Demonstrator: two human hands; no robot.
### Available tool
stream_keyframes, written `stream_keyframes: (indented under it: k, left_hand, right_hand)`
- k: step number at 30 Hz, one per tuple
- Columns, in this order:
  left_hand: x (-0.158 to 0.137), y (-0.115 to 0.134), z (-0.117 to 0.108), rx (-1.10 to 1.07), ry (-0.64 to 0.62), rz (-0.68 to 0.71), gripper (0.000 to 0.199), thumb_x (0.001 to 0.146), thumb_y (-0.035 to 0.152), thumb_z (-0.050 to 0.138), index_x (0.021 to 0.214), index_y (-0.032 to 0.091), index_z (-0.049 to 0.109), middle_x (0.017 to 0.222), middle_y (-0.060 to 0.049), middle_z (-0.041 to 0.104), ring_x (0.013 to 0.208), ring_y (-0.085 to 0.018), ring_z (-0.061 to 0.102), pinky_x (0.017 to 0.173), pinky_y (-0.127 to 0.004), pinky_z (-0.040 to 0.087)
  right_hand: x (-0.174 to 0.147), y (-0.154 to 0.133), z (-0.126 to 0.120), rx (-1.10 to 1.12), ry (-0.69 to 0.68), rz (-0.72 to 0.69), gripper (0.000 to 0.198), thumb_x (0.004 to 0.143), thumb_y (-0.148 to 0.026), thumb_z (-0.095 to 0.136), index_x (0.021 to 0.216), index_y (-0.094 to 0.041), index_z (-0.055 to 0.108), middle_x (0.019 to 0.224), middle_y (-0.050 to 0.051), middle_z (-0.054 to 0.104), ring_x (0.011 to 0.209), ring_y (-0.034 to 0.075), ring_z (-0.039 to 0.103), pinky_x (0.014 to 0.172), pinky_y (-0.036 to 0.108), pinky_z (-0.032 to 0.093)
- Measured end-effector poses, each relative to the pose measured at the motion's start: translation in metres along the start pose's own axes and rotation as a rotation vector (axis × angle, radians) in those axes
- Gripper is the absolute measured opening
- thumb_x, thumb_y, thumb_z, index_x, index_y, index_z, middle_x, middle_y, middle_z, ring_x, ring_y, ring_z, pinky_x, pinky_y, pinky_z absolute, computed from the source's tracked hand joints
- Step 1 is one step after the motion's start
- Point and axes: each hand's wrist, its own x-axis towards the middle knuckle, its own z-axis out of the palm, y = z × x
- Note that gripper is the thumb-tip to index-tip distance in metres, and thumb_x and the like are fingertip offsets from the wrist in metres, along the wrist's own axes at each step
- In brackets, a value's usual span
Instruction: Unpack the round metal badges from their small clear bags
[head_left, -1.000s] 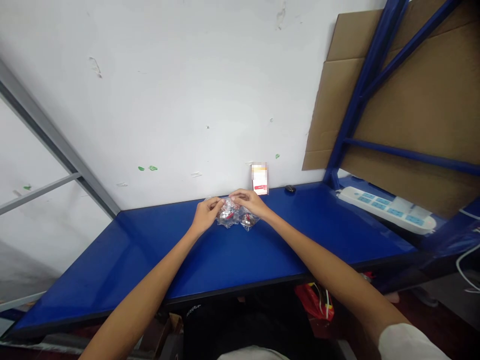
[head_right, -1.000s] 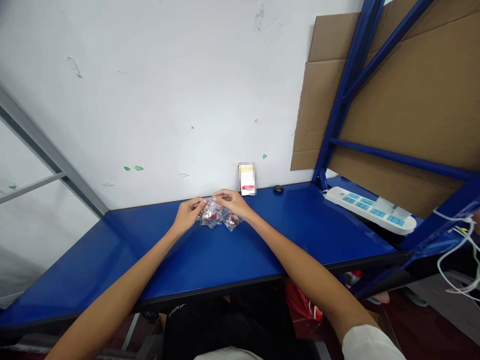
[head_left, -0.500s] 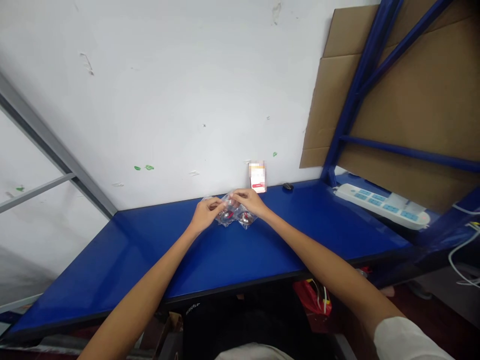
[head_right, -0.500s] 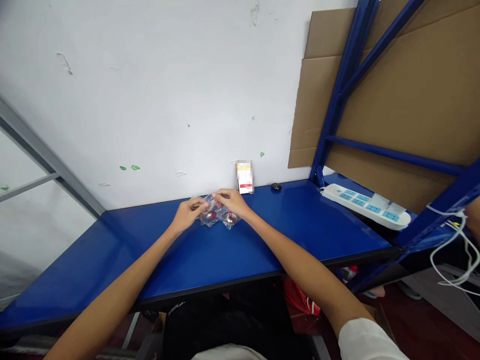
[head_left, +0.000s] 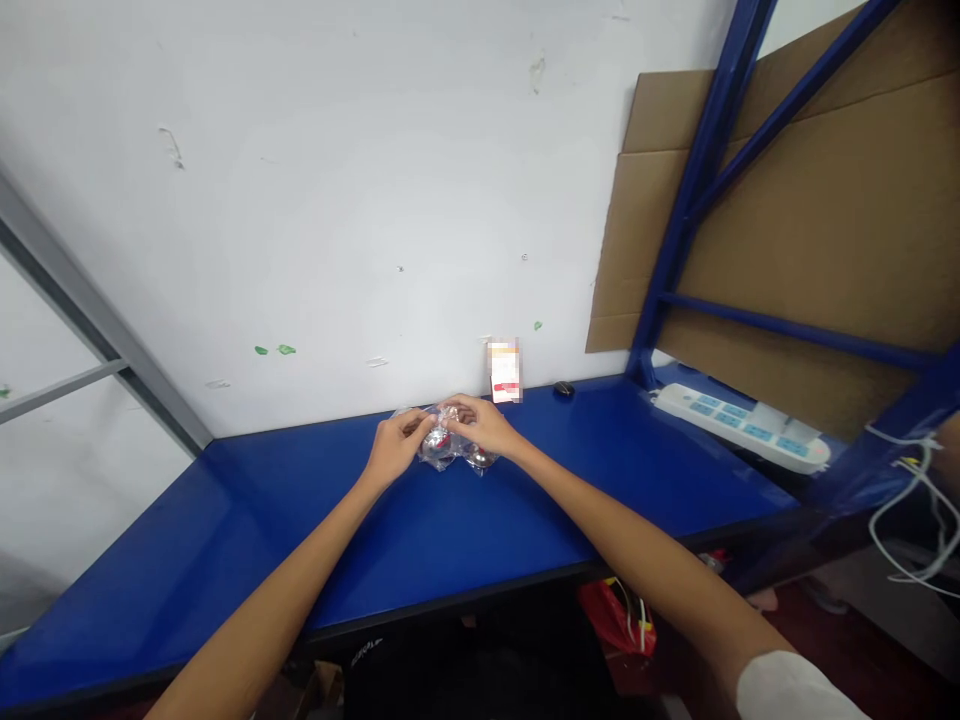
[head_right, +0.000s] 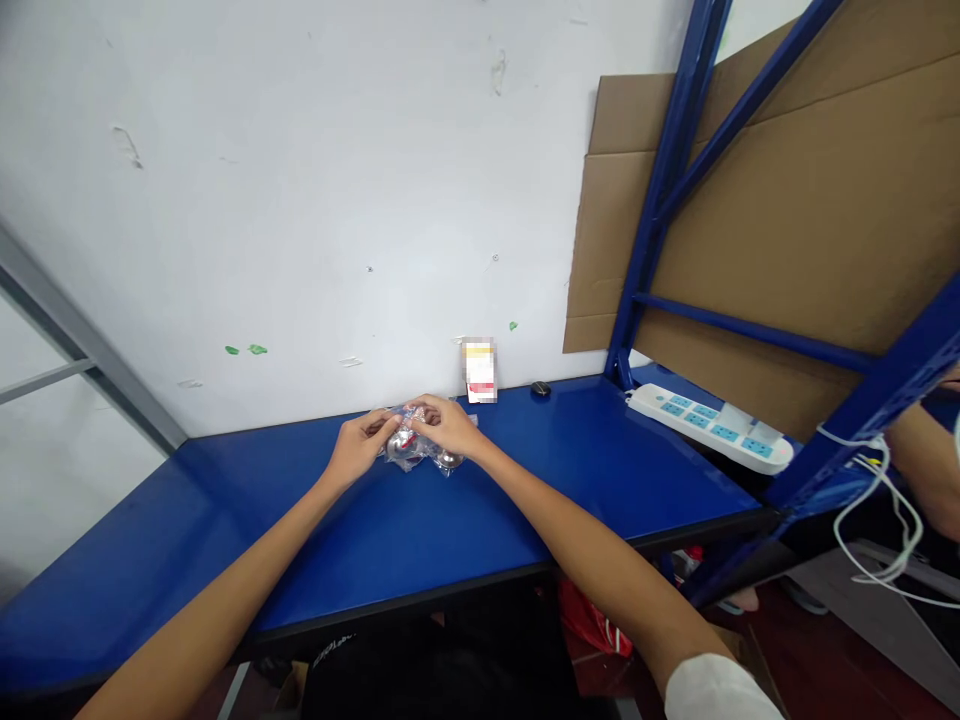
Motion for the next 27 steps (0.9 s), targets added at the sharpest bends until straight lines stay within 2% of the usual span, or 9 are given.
stream_keyframes:
  k: [4, 8, 12, 15, 19, 22, 24, 27]
  left_hand:
    - [0.000, 0.000, 0.000, -0.009, 0.028, -0.011, 0.038, 0.101, 0.053, 0.061, 0.100, 0.020, 0.080, 0.081, -0.001, 0.074, 0.071, -0.018, 0.065, 0.067, -0.026, 0.047]
    - [0.000, 0.008, -0.001, -0.119, 0.008, -0.034, 0.037, 0.099, 0.053, 0.064, 0.111, 0.020, 0.078, 0.088, -0.003, 0.077, 0.073, -0.019, 0.068, 0.063, -0.026, 0.048]
    - [0.002, 0.014, -0.002, -0.230, 0.042, -0.003, 0.035, 0.098, 0.048, 0.068, 0.119, 0.020, 0.076, 0.110, -0.008, 0.078, 0.093, -0.023, 0.073, 0.078, -0.030, 0.055]
    - [0.002, 0.017, -0.003, -0.274, 0.045, 0.011, 0.032, 0.098, 0.045, 0.069, 0.115, 0.020, 0.078, 0.111, -0.009, 0.078, 0.096, -0.024, 0.073, 0.082, -0.031, 0.056]
    - [0.000, 0.019, -0.005, -0.264, 0.054, -0.010, 0.033, 0.098, 0.043, 0.068, 0.118, 0.021, 0.081, 0.107, -0.008, 0.079, 0.084, -0.022, 0.071, 0.074, -0.031, 0.055]
    - [-0.001, 0.017, -0.006, -0.283, 0.059, -0.028, 0.028, 0.095, 0.039, 0.068, 0.109, 0.020, 0.084, 0.100, -0.007, 0.080, 0.070, -0.018, 0.064, 0.065, -0.029, 0.053]
    - [0.000, 0.014, -0.007, -0.337, 0.035, -0.032, 0.026, 0.094, 0.037, 0.068, 0.103, 0.019, 0.084, 0.099, -0.007, 0.079, 0.068, -0.017, 0.063, 0.063, -0.029, 0.053]
    - [0.002, 0.012, -0.007, -0.388, -0.002, -0.052, 0.029, 0.095, 0.039, 0.065, 0.104, 0.018, 0.083, 0.098, -0.008, 0.078, 0.071, -0.019, 0.064, 0.062, -0.029, 0.054]
  right_hand:
    - [0.000, 0.008, 0.005, 0.053, 0.105, 0.025, 0.033, 0.085, -0.043, 0.079, 0.107, -0.019, 0.077, 0.088, 0.003, 0.077, 0.081, 0.019, 0.073, 0.080, 0.032, 0.059]
    - [-0.001, 0.004, 0.005, 0.111, 0.120, 0.016, 0.026, 0.086, -0.039, 0.078, 0.103, -0.019, 0.077, 0.086, 0.003, 0.077, 0.077, 0.019, 0.073, 0.074, 0.030, 0.059]
    - [-0.001, -0.002, 0.002, 0.137, 0.136, 0.022, 0.027, 0.090, -0.044, 0.073, 0.101, -0.020, 0.078, 0.088, 0.005, 0.077, 0.071, 0.018, 0.070, 0.065, 0.029, 0.058]
    - [-0.002, -0.004, 0.002, 0.113, 0.144, 0.028, 0.029, 0.091, -0.047, 0.074, 0.101, -0.021, 0.079, 0.083, 0.004, 0.076, 0.066, 0.018, 0.068, 0.063, 0.030, 0.057]
    - [-0.002, -0.007, 0.003, 0.120, 0.161, 0.018, 0.030, 0.091, -0.049, 0.074, 0.098, -0.021, 0.079, 0.085, 0.005, 0.076, 0.070, 0.019, 0.069, 0.063, 0.029, 0.058]
    - [-0.001, -0.008, 0.004, 0.138, 0.169, 0.011, 0.032, 0.090, -0.051, 0.074, 0.099, -0.020, 0.079, 0.087, 0.005, 0.076, 0.074, 0.020, 0.069, 0.063, 0.029, 0.058]
    - [0.000, -0.008, 0.003, 0.151, 0.178, 0.017, 0.034, 0.090, -0.052, 0.074, 0.099, -0.020, 0.078, 0.088, 0.005, 0.076, 0.076, 0.020, 0.069, 0.063, 0.029, 0.058]
    - [0.000, -0.007, 0.002, 0.166, 0.140, 0.016, 0.036, 0.091, -0.053, 0.072, 0.099, -0.019, 0.079, 0.085, 0.004, 0.075, 0.070, 0.018, 0.067, 0.061, 0.028, 0.057]
